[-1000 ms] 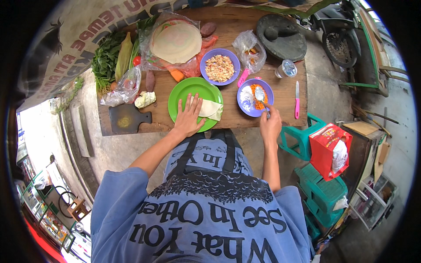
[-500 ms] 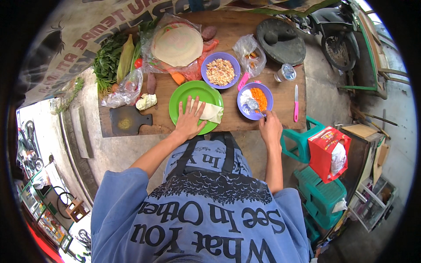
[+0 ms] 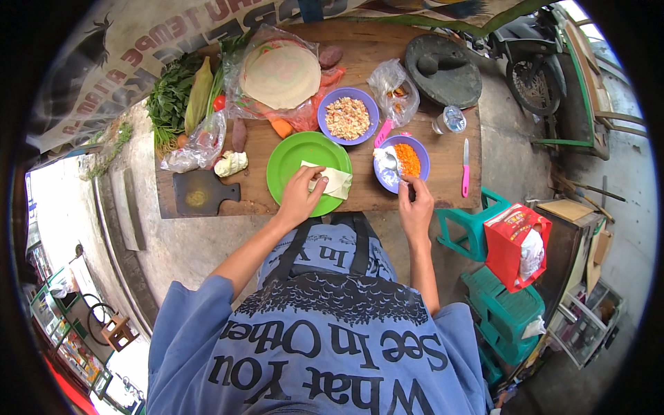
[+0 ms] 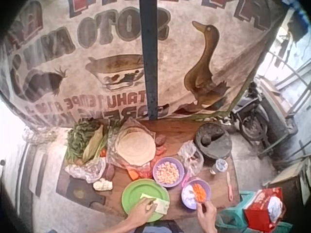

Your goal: The person assembles spring rolls by placing filling onto round wrappers, folding them into rectangular packets, and trimming edges with a knife. They repeat this process for multiple units, using a spoon to transfer filling and a knife to cut excess wrapper.

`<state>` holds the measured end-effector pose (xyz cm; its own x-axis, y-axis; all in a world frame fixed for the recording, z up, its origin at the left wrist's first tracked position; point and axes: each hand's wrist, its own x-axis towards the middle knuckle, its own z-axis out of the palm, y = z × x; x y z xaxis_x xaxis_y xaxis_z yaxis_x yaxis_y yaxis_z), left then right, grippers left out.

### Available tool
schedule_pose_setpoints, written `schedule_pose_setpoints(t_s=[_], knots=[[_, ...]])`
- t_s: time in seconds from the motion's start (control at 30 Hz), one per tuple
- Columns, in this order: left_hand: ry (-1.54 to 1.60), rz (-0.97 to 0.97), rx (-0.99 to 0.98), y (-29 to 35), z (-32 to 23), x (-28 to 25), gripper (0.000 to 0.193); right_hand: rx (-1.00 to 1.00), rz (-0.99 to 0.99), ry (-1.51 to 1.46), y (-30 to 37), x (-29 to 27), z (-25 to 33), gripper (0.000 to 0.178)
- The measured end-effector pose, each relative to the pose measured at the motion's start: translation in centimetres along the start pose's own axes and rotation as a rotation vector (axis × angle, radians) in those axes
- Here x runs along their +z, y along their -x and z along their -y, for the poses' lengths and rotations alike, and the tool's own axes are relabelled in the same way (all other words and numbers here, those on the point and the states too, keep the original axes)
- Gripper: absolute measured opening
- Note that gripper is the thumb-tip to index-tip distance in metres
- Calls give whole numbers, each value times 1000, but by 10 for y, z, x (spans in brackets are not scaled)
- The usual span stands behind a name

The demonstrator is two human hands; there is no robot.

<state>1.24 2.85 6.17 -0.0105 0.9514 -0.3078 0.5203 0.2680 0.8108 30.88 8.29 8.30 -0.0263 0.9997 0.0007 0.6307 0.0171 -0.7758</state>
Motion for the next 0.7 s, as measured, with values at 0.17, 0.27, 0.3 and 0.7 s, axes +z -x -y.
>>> schedule_pose_setpoints(t_s=[0.17, 0.27, 0.3, 0.7], knots=[[571, 193, -182, -7, -41, 32, 47, 374, 118, -554, -1, 47, 26, 24], [783, 11, -138, -13, -68, 43, 44, 411, 201, -793, 6, 65, 58, 22], [873, -27, -166, -17, -75, 42, 44, 397, 208, -858, 6, 70, 68, 22], [753, -1, -271, -24, -72, -16, 29, 273, -283, 735, -107, -74, -126, 38]])
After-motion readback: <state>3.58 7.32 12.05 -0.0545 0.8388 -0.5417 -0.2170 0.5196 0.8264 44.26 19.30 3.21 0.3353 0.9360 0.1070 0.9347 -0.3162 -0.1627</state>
